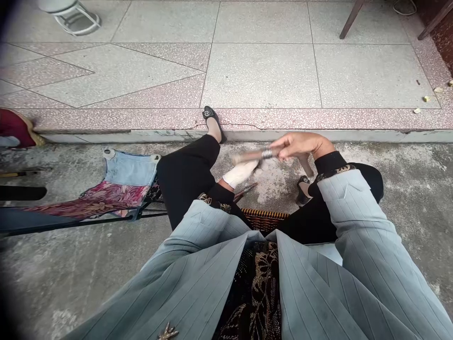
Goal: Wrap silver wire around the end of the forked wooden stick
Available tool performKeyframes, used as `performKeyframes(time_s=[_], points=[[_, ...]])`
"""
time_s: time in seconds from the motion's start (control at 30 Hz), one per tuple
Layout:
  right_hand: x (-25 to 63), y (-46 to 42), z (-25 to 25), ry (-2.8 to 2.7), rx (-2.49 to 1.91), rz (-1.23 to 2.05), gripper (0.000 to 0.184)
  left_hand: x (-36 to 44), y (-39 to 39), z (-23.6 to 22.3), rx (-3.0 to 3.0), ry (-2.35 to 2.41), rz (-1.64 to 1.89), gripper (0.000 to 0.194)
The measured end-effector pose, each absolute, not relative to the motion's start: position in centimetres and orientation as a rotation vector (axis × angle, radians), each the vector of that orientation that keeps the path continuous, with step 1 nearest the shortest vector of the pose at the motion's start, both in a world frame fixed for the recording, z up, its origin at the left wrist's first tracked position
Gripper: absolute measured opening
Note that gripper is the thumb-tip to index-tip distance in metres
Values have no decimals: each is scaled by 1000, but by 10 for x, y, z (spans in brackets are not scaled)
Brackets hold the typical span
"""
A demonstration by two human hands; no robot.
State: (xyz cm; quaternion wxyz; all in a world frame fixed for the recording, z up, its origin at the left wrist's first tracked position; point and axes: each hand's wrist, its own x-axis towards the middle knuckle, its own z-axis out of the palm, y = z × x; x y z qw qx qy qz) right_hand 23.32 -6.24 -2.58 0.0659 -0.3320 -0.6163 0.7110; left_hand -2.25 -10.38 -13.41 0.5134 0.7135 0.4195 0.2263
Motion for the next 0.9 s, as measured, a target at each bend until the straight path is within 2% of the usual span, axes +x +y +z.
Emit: performKeyframes(time_s=[0.13,0.23,0.33,0.47,0.53,0.63,0.77,0.9], points=[[231,-59,-29,-1368,-1111,1847,38,-16,-109,-138,1730,899,552,57],[229,-53,-42,-1257,-1356,1734,27,-15,-110,-138,1864,833,482,54],[224,-51,-51,-1480,-1730,1497,19,-16,-110,-136,1945,794,434,53],[216,-50,-51,-2154,-2131,929,30,-16,-109,-135,2117,848,414,50],[213,-51,-49,-2413,-2168,824,32,-18,-107,-134,2147,889,386,49],[211,-54,-48,-2645,-2161,951,29,-24,-103,-129,2144,986,356,45],[211,-60,-53,-2795,-1988,1339,20,-29,-100,-120,2173,1029,360,44],[208,-65,-55,-2779,-1829,1703,25,-30,-102,-112,2130,1018,378,42]])
